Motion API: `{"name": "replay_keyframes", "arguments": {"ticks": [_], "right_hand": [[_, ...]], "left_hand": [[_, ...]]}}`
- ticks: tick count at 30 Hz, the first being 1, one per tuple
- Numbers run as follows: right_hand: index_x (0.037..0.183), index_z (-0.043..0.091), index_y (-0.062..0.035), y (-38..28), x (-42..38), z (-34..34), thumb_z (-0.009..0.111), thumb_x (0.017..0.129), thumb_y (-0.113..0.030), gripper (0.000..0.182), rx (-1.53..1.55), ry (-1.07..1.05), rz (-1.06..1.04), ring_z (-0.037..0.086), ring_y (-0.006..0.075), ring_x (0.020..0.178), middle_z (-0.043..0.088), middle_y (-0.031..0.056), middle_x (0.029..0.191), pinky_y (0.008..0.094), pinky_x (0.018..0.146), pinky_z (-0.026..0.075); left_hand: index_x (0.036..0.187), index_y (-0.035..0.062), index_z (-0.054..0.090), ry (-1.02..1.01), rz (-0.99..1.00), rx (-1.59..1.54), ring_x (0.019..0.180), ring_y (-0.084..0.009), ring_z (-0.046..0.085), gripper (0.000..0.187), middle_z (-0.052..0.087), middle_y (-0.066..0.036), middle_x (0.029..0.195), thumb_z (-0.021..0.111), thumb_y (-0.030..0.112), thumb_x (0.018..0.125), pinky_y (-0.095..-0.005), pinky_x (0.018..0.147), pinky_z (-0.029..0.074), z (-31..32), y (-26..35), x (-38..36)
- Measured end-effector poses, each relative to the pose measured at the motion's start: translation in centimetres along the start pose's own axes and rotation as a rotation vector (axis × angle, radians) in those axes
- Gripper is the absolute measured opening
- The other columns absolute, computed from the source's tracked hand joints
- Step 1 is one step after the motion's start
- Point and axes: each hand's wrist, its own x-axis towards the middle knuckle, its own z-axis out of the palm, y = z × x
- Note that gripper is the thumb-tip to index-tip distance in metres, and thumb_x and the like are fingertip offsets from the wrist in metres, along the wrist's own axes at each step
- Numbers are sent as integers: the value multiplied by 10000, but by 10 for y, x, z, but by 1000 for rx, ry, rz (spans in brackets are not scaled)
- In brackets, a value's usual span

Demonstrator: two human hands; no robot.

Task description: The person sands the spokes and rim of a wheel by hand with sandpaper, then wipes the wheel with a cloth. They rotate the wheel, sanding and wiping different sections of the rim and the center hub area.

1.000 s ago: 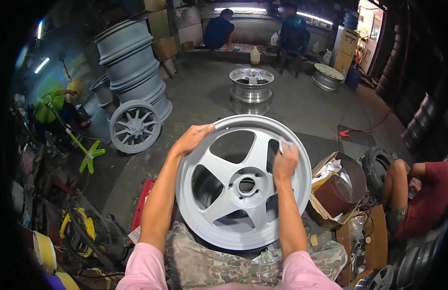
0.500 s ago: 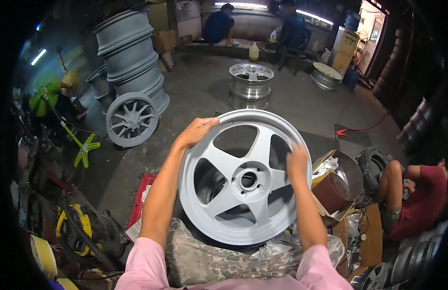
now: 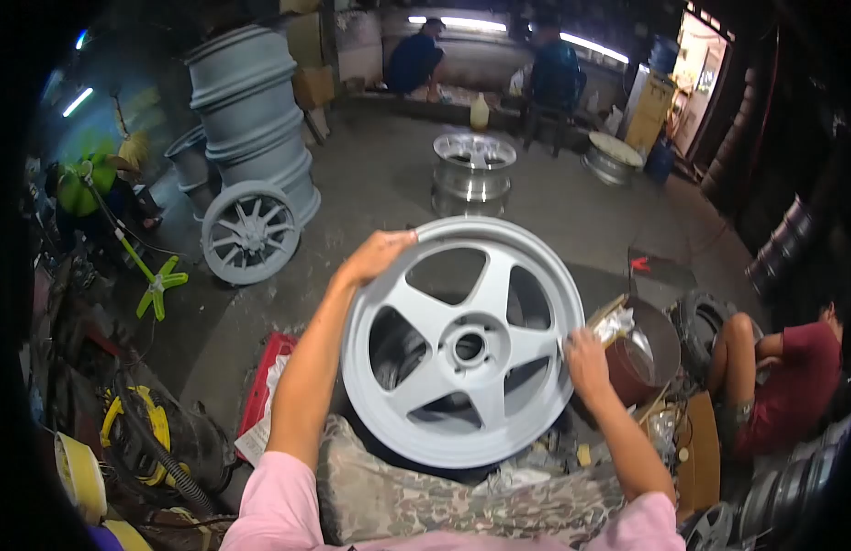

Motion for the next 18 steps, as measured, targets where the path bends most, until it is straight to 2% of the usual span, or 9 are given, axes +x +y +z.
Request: {"name": "replay_keyframes", "arguments": {"ticks": [3,7,9,10,11,13,16,17,18], "right_hand": [[858,741,-31,-18,-34,5,587,824,-151,199,-111,-86,-160,566,299,1126,636,125,1063,478,1075,399],[847,745,-38,-59,-67,10,617,807,-167,187,-82,-170,-91,572,302,1083,640,141,1034,465,1052,412],[845,747,-40,-87,-81,7,634,796,-180,187,-91,-261,-45,576,306,1068,642,150,1029,461,1039,421],[856,749,-40,-103,-89,3,650,788,-196,196,-50,-372,-19,587,309,1057,646,159,1030,449,1004,446],[866,750,-41,-120,-95,2,667,779,-211,208,-11,-482,9,598,311,1047,649,168,1031,437,970,472],[868,756,-45,-163,-115,16,700,773,-207,196,136,-511,23,634,336,1022,656,185,1058,453,885,527],[863,743,-45,-240,-80,-6,737,776,-189,169,557,-598,-33,687,393,822,692,216,876,503,776,566],[866,718,-19,-271,-63,6,729,792,-207,202,738,-545,-28,671,438,767,671,254,777,515,769,554],[806,686,5,-298,-36,-2,701,841,-226,233,972,-285,49,660,485,782,656,291,778,541,745,534]], "left_hand": [[1288,-19,674,-1,-30,-20,1021,-129,598,491,717,-46,1114,537,400,1072,-304,940,489,5,18,-6],[1283,-12,680,-7,-91,-8,1000,-133,598,494,714,-50,1102,536,410,1070,-305,925,487,6,26,-11],[1338,-9,637,-24,-138,-22,1160,-195,604,532,717,-135,1220,536,434,1060,-349,1050,444,7,30,-13],[1271,-10,688,8,-124,-18,955,-117,583,495,705,-35,1061,535,415,1069,-285,889,480,10,29,-14],[1271,-10,688,9,-124,-15,955,-117,583,495,705,-35,1061,535,415,1069,-285,889,480,11,32,-16],[1278,-5,687,25,-93,-26,950,-111,575,497,700,-20,1040,534,419,1070,-278,881,479,15,40,-21],[1301,-2,676,4,-138,-46,970,-105,574,504,697,-11,1062,541,423,1067,-275,888,477,16,40,-20],[1301,-2,676,3,-142,-43,970,-105,574,504,697,-11,1062,541,423,1067,-275,888,477,15,42,-21],[1307,-3,672,-7,-138,-49,980,-100,574,501,695,-6,1075,543,418,1067,-270,894,476,14,44,-23]]}}
